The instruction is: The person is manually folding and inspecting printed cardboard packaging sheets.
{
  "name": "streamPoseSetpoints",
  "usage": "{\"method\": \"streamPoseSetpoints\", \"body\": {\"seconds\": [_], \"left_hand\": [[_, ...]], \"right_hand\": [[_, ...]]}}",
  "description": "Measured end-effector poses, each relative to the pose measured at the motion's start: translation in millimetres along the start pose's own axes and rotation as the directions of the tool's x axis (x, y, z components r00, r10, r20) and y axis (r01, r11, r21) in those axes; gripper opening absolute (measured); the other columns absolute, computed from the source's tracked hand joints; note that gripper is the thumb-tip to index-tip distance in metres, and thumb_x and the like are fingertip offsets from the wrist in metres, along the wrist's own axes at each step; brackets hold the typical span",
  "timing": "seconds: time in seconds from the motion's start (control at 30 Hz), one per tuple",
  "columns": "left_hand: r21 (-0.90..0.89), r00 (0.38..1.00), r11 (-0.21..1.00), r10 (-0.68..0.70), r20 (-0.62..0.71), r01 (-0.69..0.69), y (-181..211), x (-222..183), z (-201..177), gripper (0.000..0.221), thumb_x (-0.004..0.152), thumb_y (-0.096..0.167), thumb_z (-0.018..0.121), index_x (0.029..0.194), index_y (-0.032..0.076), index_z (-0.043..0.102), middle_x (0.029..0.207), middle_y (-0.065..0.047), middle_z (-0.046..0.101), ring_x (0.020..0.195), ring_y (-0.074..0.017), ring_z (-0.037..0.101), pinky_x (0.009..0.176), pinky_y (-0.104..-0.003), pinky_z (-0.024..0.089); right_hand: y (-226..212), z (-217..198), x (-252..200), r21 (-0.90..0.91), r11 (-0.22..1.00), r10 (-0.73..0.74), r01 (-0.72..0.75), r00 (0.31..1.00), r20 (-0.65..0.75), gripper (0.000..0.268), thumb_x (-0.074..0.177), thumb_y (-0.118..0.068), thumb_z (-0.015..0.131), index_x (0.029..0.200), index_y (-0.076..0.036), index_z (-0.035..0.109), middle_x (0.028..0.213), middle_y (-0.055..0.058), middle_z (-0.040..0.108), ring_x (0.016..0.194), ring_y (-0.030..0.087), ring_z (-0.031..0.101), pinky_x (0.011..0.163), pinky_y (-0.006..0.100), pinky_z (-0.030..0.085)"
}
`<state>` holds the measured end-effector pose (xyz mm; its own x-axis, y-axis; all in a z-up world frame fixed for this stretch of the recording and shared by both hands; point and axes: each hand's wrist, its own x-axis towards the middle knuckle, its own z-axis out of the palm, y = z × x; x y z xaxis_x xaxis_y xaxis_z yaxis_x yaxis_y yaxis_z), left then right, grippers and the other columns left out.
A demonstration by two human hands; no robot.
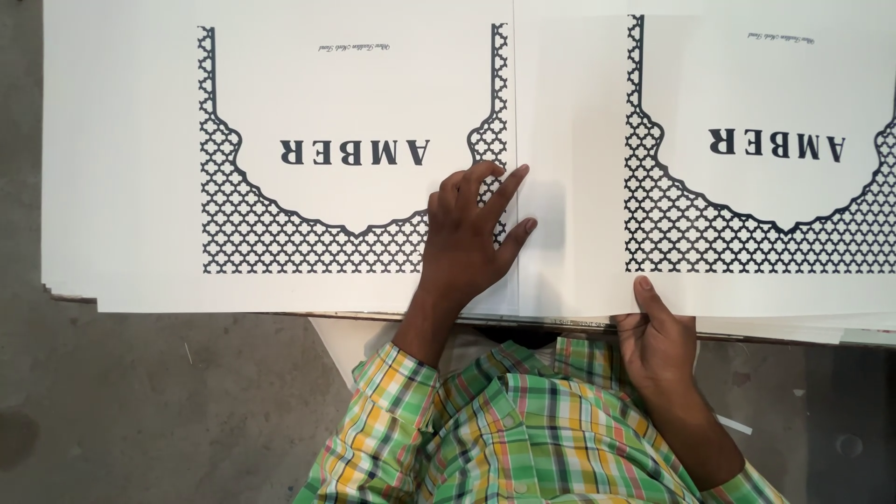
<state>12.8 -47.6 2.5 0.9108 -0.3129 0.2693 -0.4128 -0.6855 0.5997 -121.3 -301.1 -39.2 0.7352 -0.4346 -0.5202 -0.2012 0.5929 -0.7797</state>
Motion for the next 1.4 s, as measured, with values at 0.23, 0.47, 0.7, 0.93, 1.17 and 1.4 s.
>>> {"method": "streamPoseSetpoints", "body": {"seconds": [0.23, 0.47, 0.7, 0.93, 1.17, 1.4], "left_hand": [[0.005, 1.0, 1.0, 0.0, -0.007, 0.0, -1, -1, 2, 0.056, 0.093, 0.035, 0.075, 0.144, 0.018, 0.059, 0.141, -0.005, 0.049, 0.13, -0.0286, 0.043, 0.103, -0.046, 0.038], [0.007, 1.0, 1.0, 0.0, -0.01, 0.0, -1, 0, 2, 0.058, 0.091, 0.033, 0.076, 0.144, 0.017, 0.059, 0.141, -0.005, 0.049, 0.13, -0.0287, 0.043, 0.103, -0.046, 0.037], [0.005, 1.0, 1.0, -0.007, 0.012, 0.007, 0, -1, 1, 0.058, 0.09, 0.033, 0.077, 0.143, 0.016, 0.06, 0.14, -0.005, 0.049, 0.129, -0.028, 0.043, 0.103, -0.046, 0.036], [-0.012, 1.0, 1.0, -0.012, -0.005, 0.012, -1, -2, 2, 0.055, 0.093, 0.03, 0.075, 0.144, 0.016, 0.06, 0.141, -0.005, 0.049, 0.13, -0.0281, 0.044, 0.104, -0.046, 0.037], [-0.024, 1.0, 1.0, -0.008, -0.014, 0.008, -2, -3, 2, 0.053, 0.096, 0.027, 0.074, 0.146, 0.017, 0.058, 0.142, -0.005, 0.05, 0.13, -0.0281, 0.044, 0.104, -0.047, 0.038], [-0.04, 1.0, 0.999, -0.009, -0.014, 0.009, -3, -3, 2, 0.054, 0.095, 0.024, 0.074, 0.147, 0.017, 0.057, 0.143, -0.005, 0.049, 0.132, -0.0281, 0.044, 0.105, -0.047, 0.038]], "right_hand": [[-3, 7, -6, 0.032, 0.999, -0.005, 0.005, 1.0, 0.008, 0.025, 0.104, -0.001, 0.061, 0.128, 0.0, 0.054, 0.118, 0.01, 0.063, 0.103, 0.017, 0.068, 0.086, 0.032, 0.061], [-10, 21, -13, 0.022, 0.999, -0.025, 0.025, 0.999, 0.032, 0.033, 0.101, -0.003, 0.057, 0.132, 0.002, 0.049, 0.121, 0.011, 0.063, 0.111, 0.021, 0.07, 0.097, 0.043, 0.057], [-12, -2, -18, -0.021, 1.0, 0.004, -0.003, 0.999, 0.05, 0.028, 0.102, -0.015, 0.056, 0.126, -0.001, 0.054, 0.119, 0.011, 0.067, 0.109, 0.023, 0.071, 0.096, 0.042, 0.06], [-27, -12, -35, -0.245, 0.96, 0.12, -0.137, 0.989, -0.084, 0.015, 0.105, -0.022, 0.06, 0.104, -0.007, 0.06, 0.103, 0.008, 0.069, 0.106, 0.02, 0.071, 0.081, 0.038, 0.062], [-21, -19, -30, -0.294, 0.95, 0.098, -0.11, 0.994, -0.056, 0.017, 0.105, -0.02, 0.063, 0.105, -0.004, 0.061, 0.101, 0.01, 0.069, 0.103, 0.02, 0.072, 0.076, 0.033, 0.061], [-18, -21, -30, -0.309, 0.947, 0.079, -0.09, 0.996, -0.049, 0.018, 0.105, -0.019, 0.063, 0.105, -0.001, 0.059, 0.101, 0.012, 0.069, 0.103, 0.022, 0.073, 0.079, 0.034, 0.061]]}}
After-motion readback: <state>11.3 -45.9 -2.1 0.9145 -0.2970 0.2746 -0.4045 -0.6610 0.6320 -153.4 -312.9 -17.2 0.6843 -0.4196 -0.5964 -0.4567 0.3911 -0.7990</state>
